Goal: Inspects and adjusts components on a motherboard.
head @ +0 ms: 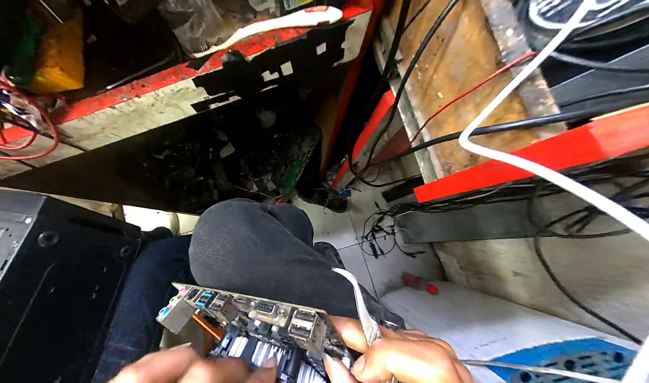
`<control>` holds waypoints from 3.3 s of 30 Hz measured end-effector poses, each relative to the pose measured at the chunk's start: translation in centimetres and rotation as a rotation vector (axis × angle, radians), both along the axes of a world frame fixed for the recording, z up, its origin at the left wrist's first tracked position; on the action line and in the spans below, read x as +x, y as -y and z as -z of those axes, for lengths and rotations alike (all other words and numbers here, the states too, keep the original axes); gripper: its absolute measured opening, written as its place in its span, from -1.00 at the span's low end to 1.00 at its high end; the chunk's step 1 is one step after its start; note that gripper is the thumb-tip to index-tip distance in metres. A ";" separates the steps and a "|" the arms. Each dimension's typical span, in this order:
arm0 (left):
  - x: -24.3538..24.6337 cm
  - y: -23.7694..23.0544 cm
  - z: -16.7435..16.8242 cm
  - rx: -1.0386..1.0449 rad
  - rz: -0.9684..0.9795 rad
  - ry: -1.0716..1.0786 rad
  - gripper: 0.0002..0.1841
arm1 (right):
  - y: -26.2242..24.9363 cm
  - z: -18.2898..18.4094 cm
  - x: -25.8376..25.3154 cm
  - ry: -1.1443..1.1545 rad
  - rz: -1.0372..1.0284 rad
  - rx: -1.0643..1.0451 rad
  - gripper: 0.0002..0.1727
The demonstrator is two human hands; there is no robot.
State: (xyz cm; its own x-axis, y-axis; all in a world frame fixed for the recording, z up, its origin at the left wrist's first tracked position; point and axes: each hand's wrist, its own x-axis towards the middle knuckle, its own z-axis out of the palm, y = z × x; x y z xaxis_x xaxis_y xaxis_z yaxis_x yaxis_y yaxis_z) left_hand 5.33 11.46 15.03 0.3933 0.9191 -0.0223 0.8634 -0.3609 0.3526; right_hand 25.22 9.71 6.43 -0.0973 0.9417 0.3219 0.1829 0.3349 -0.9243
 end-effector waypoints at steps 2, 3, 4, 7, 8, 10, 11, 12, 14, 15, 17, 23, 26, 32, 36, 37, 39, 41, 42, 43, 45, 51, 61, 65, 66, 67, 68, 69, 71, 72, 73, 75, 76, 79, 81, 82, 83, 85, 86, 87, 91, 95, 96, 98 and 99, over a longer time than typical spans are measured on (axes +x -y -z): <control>-1.4 -1.2 0.7 -0.032 -0.021 0.083 -0.61 | -0.1 0.0 0.1 0.014 0.000 0.004 -0.88; -1.9 -1.6 1.2 -0.001 -0.025 0.102 -0.53 | -0.1 0.0 0.1 0.024 -0.003 0.007 -0.89; -2.2 -2.0 1.6 0.030 -0.010 0.115 -0.48 | -0.2 -0.1 0.1 0.033 -0.005 0.013 -0.89; -2.4 -2.7 2.3 0.010 0.071 0.158 -0.35 | -0.4 -0.3 0.4 0.067 -0.024 0.037 -0.89; -2.5 -3.0 2.5 -0.035 0.113 0.161 -0.32 | -0.4 -0.3 0.5 0.074 -0.033 0.046 -0.89; -2.7 -3.6 2.9 -0.107 0.194 0.159 -0.32 | -0.4 -0.5 0.6 0.101 -0.039 0.060 -0.89; -2.8 -3.9 3.0 -0.129 0.231 0.152 -0.33 | -0.4 -0.5 0.6 0.113 -0.037 0.067 -0.89; -2.9 -4.1 3.0 -0.139 0.259 0.151 -0.34 | -0.4 -0.6 0.6 0.119 -0.038 0.072 -0.90; -3.3 -4.4 3.3 -0.142 0.290 0.180 -0.37 | -0.4 -0.7 0.5 0.119 -0.046 0.088 -0.91; -3.5 -4.4 3.5 -0.142 0.298 0.200 -0.38 | -0.4 -0.7 0.5 0.124 -0.047 0.102 -0.92; -3.6 -4.5 3.7 -0.152 0.309 0.227 -0.39 | -0.5 -0.7 0.6 0.133 -0.055 0.115 -0.91; -3.1 -4.4 3.8 -0.147 0.309 0.258 -0.42 | -0.5 -0.8 0.8 0.152 -0.052 0.085 -0.91; -3.0 -4.4 3.7 -0.154 0.303 0.251 -0.44 | -0.6 -0.9 1.0 0.160 -0.060 0.085 -0.89; -3.5 -4.9 2.6 -0.381 0.252 0.378 -0.49 | -0.8 -0.6 0.9 -0.012 -0.144 -0.001 -0.89; -4.3 -6.7 1.2 -0.619 0.348 0.371 -0.50 | -0.8 -0.4 0.7 -0.093 -0.187 -0.047 -0.85; -4.3 -6.9 1.0 -0.628 0.355 0.366 -0.55 | -0.8 -0.3 0.7 -0.102 -0.199 -0.049 -0.86; -4.2 -6.8 1.3 -0.626 0.350 0.398 -0.60 | -0.7 -0.2 0.8 -0.134 -0.232 -0.062 -0.85; -4.3 -6.5 1.7 -0.618 0.339 0.450 -0.59 | -0.6 0.1 0.9 -0.173 -0.257 -0.078 -0.82; -4.2 -6.4 1.9 -0.601 0.337 0.466 -0.57 | -0.6 0.2 0.9 -0.182 -0.259 -0.084 -0.79; -4.2 -6.2 2.1 -0.569 0.337 0.468 -0.55 | -0.6 0.4 0.9 -0.186 -0.249 -0.090 -0.77; -4.1 -5.9 2.8 -0.473 0.352 0.449 -0.54 | -0.7 0.9 0.7 -0.189 -0.214 -0.095 -0.74; -5.8 -4.5 3.2 -0.502 0.354 0.619 -0.63 | -0.6 2.2 2.0 -0.219 -0.306 -0.114 -0.75; -8.9 -2.1 2.7 -0.434 -0.050 0.907 -0.51 | -0.1 0.2 3.3 -0.310 -0.499 -0.230 -0.59; -8.0 -1.5 1.1 -0.353 -0.029 0.953 -0.53 | -0.7 -1.6 3.0 -0.308 -0.424 -0.240 -0.46; -7.7 -1.2 0.7 -0.320 -0.033 0.953 -0.52 | -0.9 -2.0 3.0 -0.291 -0.403 -0.240 -0.46; -7.3 -0.8 0.4 -0.283 -0.049 0.944 -0.51 | -1.1 -2.2 3.0 -0.269 -0.378 -0.235 -0.48; -7.0 -0.4 0.2 -0.247 -0.072 0.927 -0.50 | -1.2 -2.4 3.0 -0.246 -0.348 -0.226 -0.51; -6.7 -0.1 0.1 -0.215 -0.096 0.912 -0.49 | -1.3 -2.4 3.0 -0.225 -0.319 -0.217 -0.52; -6.1 0.2 0.1 -0.178 -0.122 0.889 -0.49 | -1.7 -2.0 3.1 -0.184 -0.284 -0.207 -0.51; -5.7 0.2 0.3 -0.165 -0.126 0.890 -0.50 | -1.9 -1.8 3.1 -0.173 -0.275 -0.202 -0.50; -5.4 0.2 0.5 -0.156 -0.128 0.897 -0.51 | -2.0 -1.6 3.2 -0.165 -0.269 -0.198 -0.50; -5.0 0.4 0.7 -0.132 -0.141 0.916 -0.52 | -1.9 -1.3 3.2 -0.169 -0.261 -0.185 -0.51; -4.8 0.5 0.8 -0.119 -0.146 0.929 -0.52 | -1.9 -1.2 3.2 -0.181 -0.263 -0.168 -0.52; -4.6 0.9 0.7 -0.078 -0.155 0.945 -0.50 | -1.9 -0.9 3.1 -0.237 -0.283 -0.102 -0.57; -4.5 1.3 0.5 -0.049 -0.175 0.945 -0.50 | -2.0 -0.8 3.1 -0.275 -0.301 -0.083 -0.60; -4.3 1.4 0.4 -0.036 -0.181 0.945 -0.50 | -2.1 -0.8 3.1 -0.282 -0.303 -0.079 -0.60; -4.1 1.4 0.4 -0.016 -0.181 0.945 -0.51 | -2.1 -0.8 3.0 -0.283 -0.302 -0.076 -0.61; -4.1 1.3 0.7 0.041 -0.153 0.906 -0.53 | -2.1 -0.8 3.1 -0.275 -0.290 -0.079 -0.61; -4.4 1.3 1.0 0.056 -0.135 0.882 -0.52 | -2.1 -0.8 3.1 -0.276 -0.285 -0.081 -0.61; -4.1 1.4 0.7 0.035 -0.158 0.901 -0.53 | -2.1 -0.8 3.2 -0.280 -0.278 -0.087 -0.62; -3.2 1.3 0.4 0.052 -0.148 0.922 -0.58 | -2.1 -0.9 3.4 -0.266 -0.284 -0.080 -0.64; -3.4 1.2 0.2 -0.070 -0.201 0.936 -0.55 | -2.4 -0.8 3.6 -0.244 -0.283 -0.083 -0.62; -3.5 1.2 0.1 -0.094 -0.201 0.934 -0.54 | -2.4 -0.7 3.7 -0.251 -0.283 -0.092 -0.62; -3.9 0.9 0.1 -0.145 -0.169 0.929 -0.51 | -2.7 -0.3 3.9 -0.274 -0.277 -0.121 -0.59; -4.3 0.6 0.1 -0.204 -0.148 0.945 -0.49 | -2.9 -0.1 4.1 -0.288 -0.256 -0.150 -0.56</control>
State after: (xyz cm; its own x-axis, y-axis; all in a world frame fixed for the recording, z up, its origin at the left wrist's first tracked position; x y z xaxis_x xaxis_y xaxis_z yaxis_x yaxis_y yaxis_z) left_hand 1.08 10.88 14.89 0.2115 0.9742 0.0786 0.2248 -0.1267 0.9661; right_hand 29.28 12.57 6.49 -0.2602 0.9375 0.2312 -0.1617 0.1937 -0.9676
